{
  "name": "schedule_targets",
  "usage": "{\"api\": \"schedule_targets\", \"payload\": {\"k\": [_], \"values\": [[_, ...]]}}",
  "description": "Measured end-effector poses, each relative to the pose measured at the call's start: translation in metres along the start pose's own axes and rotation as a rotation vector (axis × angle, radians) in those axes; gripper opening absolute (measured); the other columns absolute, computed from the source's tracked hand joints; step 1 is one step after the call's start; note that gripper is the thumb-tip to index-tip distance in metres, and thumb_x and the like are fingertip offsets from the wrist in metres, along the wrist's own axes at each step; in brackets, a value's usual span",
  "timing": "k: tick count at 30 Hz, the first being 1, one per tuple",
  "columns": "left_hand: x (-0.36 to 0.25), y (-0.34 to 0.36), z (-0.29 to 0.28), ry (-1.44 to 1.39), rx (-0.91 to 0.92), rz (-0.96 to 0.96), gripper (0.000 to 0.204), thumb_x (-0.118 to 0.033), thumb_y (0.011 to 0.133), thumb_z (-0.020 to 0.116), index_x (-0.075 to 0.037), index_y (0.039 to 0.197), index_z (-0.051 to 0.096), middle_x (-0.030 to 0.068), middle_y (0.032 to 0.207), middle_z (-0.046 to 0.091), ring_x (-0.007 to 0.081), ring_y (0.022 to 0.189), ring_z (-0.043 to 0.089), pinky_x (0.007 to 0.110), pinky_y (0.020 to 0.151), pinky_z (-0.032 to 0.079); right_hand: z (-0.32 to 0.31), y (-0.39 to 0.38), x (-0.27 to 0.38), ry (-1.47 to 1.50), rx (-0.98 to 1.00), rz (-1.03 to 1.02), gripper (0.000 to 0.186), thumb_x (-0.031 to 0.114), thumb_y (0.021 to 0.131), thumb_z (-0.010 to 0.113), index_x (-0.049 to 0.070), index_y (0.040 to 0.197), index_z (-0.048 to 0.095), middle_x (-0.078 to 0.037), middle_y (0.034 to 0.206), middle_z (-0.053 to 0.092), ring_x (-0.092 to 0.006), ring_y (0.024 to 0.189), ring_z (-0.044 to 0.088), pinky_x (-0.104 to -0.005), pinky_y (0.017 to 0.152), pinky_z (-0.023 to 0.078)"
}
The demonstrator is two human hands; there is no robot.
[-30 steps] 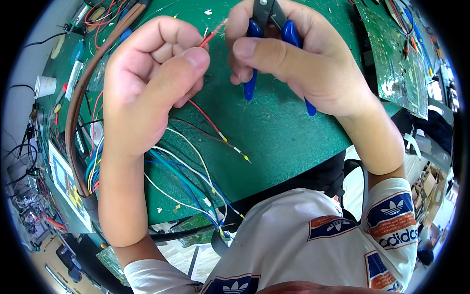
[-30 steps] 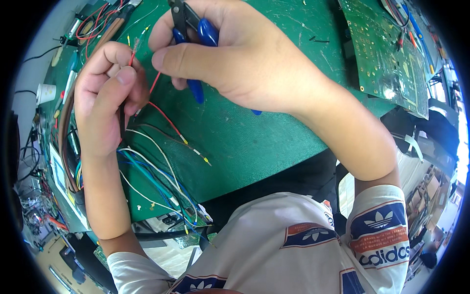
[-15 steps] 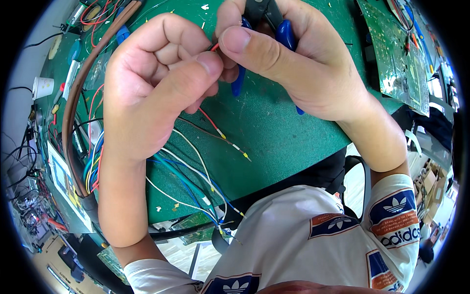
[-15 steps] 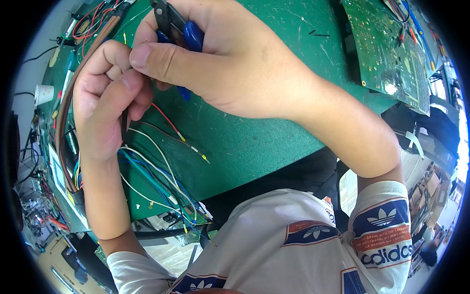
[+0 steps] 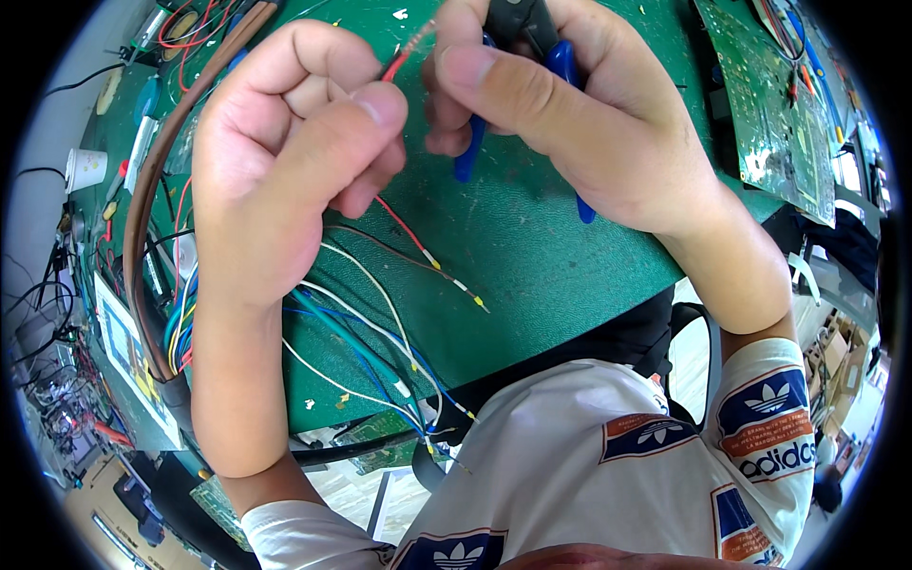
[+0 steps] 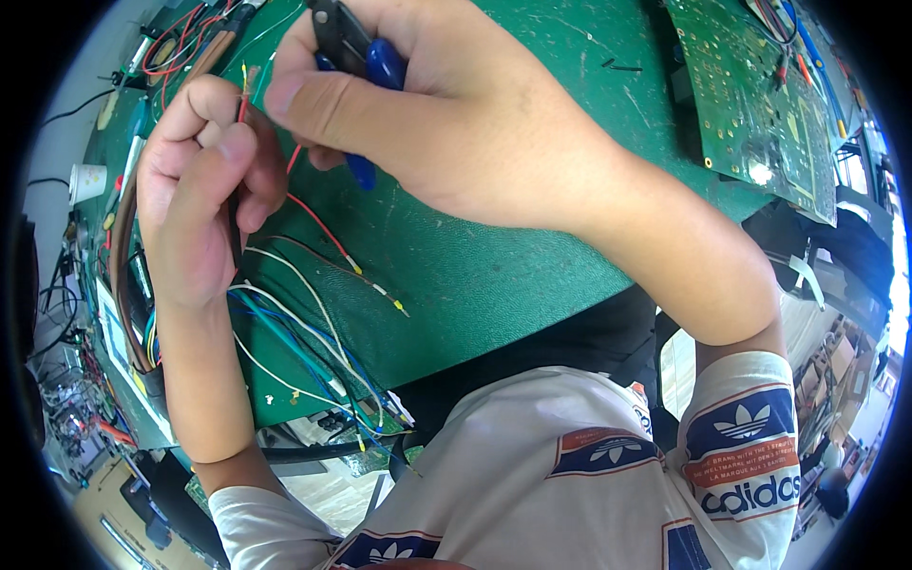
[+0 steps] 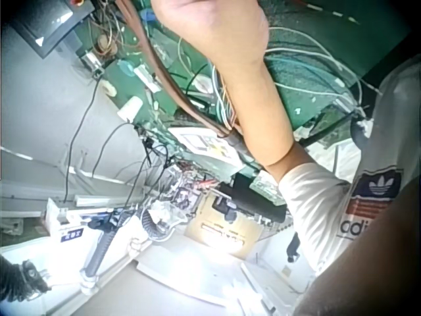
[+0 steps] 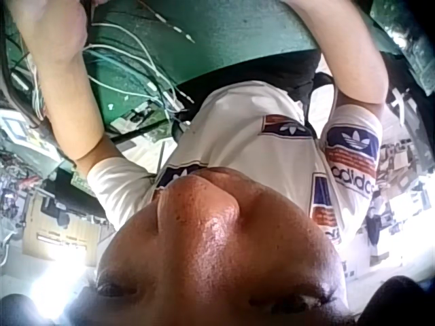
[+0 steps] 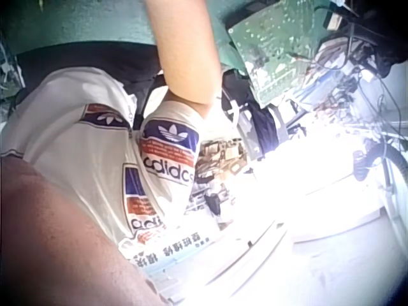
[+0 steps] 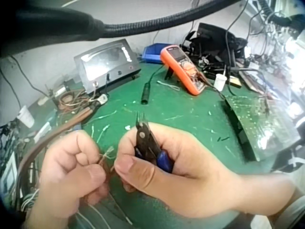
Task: The person strips insulation from the ends of wires using a wire stripper, twists the exposed copper strands of two wires together, and then prepares to solder the joint using a soldering iron.
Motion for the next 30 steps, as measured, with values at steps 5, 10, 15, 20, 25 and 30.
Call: {"api": "schedule_targets", "payload": {"k": [5, 10, 15, 20, 25, 30], "values": [[-0.002, 0.000, -0.011, -0.003, -0.059, 0.042, 0.011, -0.014, 0.096, 0.058, -0.008, 0.091, 0.050, 0.0011, 0.067, 0.053, 0.0048, 0.049, 0.039, 0.019, 0.046, 0.029, 0.010, -0.003, -0.004, -0.142, 0.033, 0.089, 0.022, 0.020, 0.100, 0.052, 0.000, 0.102, 0.060, -0.005, 0.081, 0.062, -0.0110, 0.074, 0.058, -0.0259, 0.065, 0.044], [-0.002, -0.001, -0.016, 0.137, -0.149, 0.172, 0.009, -0.009, 0.096, 0.060, -0.006, 0.093, 0.052, 0.0004, 0.070, 0.056, 0.0036, 0.052, 0.041, 0.018, 0.047, 0.028, 0.018, -0.009, -0.009, -0.077, 0.111, 0.216, 0.022, 0.021, 0.101, 0.052, 0.001, 0.105, 0.061, -0.005, 0.082, 0.063, -0.0104, 0.074, 0.059, -0.0232, 0.065, 0.040], [0.000, -0.001, -0.006, 0.088, -0.087, 0.173, 0.008, -0.005, 0.096, 0.062, -0.004, 0.097, 0.054, 0.0017, 0.079, 0.063, 0.0025, 0.058, 0.047, 0.018, 0.049, 0.032, 0.016, -0.010, -0.004, -0.041, 0.093, 0.305, 0.029, 0.024, 0.098, 0.054, -0.003, 0.095, 0.063, -0.007, 0.079, 0.065, -0.0122, 0.069, 0.062, -0.0248, 0.062, 0.045], [0.000, 0.000, -0.007, 0.126, -0.034, 0.165, 0.008, -0.003, 0.095, 0.062, -0.003, 0.099, 0.055, 0.0037, 0.085, 0.066, 0.0029, 0.061, 0.051, 0.018, 0.050, 0.036, 0.014, -0.012, -0.006, 0.010, 0.106, 0.316, 0.031, 0.025, 0.098, 0.054, -0.004, 0.097, 0.065, -0.007, 0.078, 0.065, -0.0117, 0.069, 0.062, -0.0244, 0.061, 0.045], [0.001, -0.001, -0.008, 0.123, 0.006, 0.209, 0.007, -0.002, 0.094, 0.062, -0.002, 0.099, 0.056, 0.0037, 0.086, 0.066, 0.0026, 0.061, 0.051, 0.018, 0.051, 0.036, 0.016, -0.013, -0.009, -0.013, 0.130, 0.295, 0.031, 0.026, 0.102, 0.053, -0.002, 0.104, 0.065, -0.003, 0.080, 0.064, -0.0077, 0.068, 0.059, -0.0206, 0.055, 0.035], [-0.001, -0.002, -0.004, 0.125, -0.007, 0.190, 0.006, 0.000, 0.094, 0.060, -0.002, 0.098, 0.057, 0.0031, 0.084, 0.065, 0.0020, 0.060, 0.051, 0.017, 0.049, 0.036, 0.016, -0.014, -0.012, 0.045, 0.121, 0.359, 0.032, 0.026, 0.102, 0.054, -0.004, 0.104, 0.064, -0.006, 0.078, 0.063, -0.0113, 0.067, 0.060, -0.0227, 0.056, 0.041]]}}
Point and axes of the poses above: each hand's wrist, its own y-axis towards the middle knuckle, its own z-axis out of the palm, x = y × z, the point moved 7 cm from there along y, towards the middle knuckle
